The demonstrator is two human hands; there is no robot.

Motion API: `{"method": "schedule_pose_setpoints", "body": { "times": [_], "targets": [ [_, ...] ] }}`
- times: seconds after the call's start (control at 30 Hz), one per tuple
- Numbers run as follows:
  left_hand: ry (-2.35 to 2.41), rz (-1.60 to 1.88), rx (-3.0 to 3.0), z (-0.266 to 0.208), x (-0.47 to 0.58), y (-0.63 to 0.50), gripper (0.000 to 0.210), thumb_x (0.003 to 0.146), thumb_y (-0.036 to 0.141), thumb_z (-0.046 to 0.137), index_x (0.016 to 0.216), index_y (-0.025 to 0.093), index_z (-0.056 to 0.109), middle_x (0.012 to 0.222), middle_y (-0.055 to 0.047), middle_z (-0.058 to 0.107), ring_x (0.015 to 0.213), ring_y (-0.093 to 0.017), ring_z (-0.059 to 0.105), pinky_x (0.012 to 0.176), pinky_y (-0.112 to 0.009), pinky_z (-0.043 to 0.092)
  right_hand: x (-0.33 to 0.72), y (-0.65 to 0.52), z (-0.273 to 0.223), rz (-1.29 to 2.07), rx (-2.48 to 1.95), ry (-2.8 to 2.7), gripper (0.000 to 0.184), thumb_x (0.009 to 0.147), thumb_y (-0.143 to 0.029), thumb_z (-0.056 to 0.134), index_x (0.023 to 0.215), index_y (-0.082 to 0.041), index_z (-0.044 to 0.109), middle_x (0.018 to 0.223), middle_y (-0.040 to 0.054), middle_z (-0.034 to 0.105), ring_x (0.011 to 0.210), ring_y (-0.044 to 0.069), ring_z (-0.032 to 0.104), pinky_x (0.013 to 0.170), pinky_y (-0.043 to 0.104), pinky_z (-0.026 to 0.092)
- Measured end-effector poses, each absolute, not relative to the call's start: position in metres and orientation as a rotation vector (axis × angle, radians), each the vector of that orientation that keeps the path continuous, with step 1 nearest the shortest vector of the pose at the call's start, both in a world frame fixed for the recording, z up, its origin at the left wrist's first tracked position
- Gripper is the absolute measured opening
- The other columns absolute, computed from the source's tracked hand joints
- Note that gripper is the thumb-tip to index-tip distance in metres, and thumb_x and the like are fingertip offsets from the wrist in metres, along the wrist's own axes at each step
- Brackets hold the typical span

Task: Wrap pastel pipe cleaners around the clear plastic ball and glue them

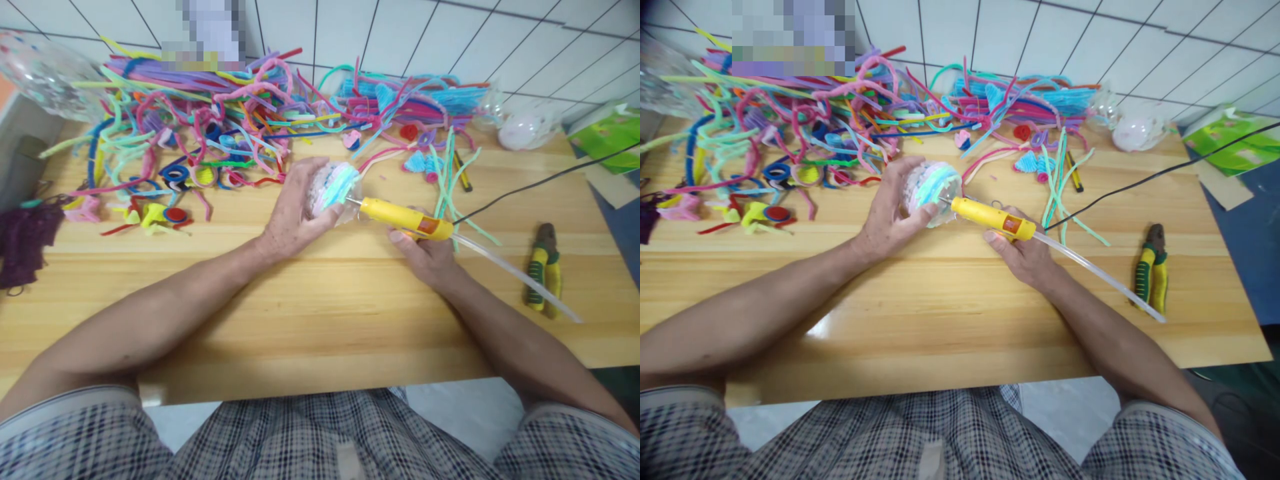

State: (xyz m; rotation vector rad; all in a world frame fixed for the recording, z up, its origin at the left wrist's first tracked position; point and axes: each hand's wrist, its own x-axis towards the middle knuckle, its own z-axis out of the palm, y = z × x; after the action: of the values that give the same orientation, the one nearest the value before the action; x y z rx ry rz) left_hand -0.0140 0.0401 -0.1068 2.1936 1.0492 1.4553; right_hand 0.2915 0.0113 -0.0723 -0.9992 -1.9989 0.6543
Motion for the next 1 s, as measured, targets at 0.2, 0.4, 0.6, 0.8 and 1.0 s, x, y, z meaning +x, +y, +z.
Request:
{"method": "schedule_pose_setpoints", "body": {
  "times": [0.2,0.4,0.6,0.8,1.0],
  "targets": [
    [1.058,1.450,2.206,-0.1061,-0.0131,0.0393,0.073,0.109,0.073,0.062,0.164,0.030,0.043,0.159,-0.015,0.062,0.153,-0.037,0.061,0.132,-0.058,0.050,0.2908,0.0108,-0.0697,0.659,-1.004,-2.008,0.025,0.107,-0.052,0.071,0.100,-0.028,0.067,0.093,0.0023,0.069,0.085,0.023,0.069,0.079,0.041,0.061],
    [1.046,1.470,2.212,-0.1066,-0.0130,0.0398,0.072,0.109,0.073,0.064,0.164,0.031,0.043,0.157,-0.014,0.062,0.151,-0.037,0.062,0.131,-0.058,0.051,0.2910,0.0115,-0.0698,0.633,-1.004,-2.010,0.026,0.107,-0.053,0.070,0.101,-0.028,0.067,0.093,0.0028,0.069,0.086,0.024,0.070,0.080,0.043,0.062],
    [1.042,1.474,2.224,-0.1066,-0.0136,0.0397,0.072,0.110,0.071,0.064,0.164,0.030,0.043,0.158,-0.014,0.062,0.151,-0.037,0.062,0.131,-0.058,0.051,0.2921,0.0106,-0.0703,0.656,-1.046,-2.005,0.029,0.107,-0.056,0.071,0.097,-0.029,0.068,0.090,0.0027,0.068,0.083,0.024,0.068,0.079,0.042,0.064],
    [1.042,1.453,2.212,-0.1075,-0.0148,0.0406,0.075,0.108,0.074,0.064,0.165,0.030,0.042,0.159,-0.015,0.061,0.152,-0.038,0.061,0.132,-0.060,0.050,0.2920,0.0105,-0.0704,0.646,-1.036,-2.009,0.026,0.107,-0.054,0.071,0.099,-0.030,0.069,0.092,0.0030,0.069,0.084,0.025,0.069,0.078,0.043,0.063],
    [1.049,1.468,2.212,-0.1072,-0.0133,0.0402,0.073,0.109,0.074,0.063,0.164,0.030,0.044,0.158,-0.015,0.062,0.152,-0.037,0.062,0.131,-0.059,0.051,0.2913,0.0105,-0.0699,0.659,-1.036,-2.008,0.028,0.107,-0.056,0.070,0.098,-0.030,0.067,0.092,0.0030,0.068,0.085,0.025,0.069,0.080,0.044,0.062]
  ]
}}
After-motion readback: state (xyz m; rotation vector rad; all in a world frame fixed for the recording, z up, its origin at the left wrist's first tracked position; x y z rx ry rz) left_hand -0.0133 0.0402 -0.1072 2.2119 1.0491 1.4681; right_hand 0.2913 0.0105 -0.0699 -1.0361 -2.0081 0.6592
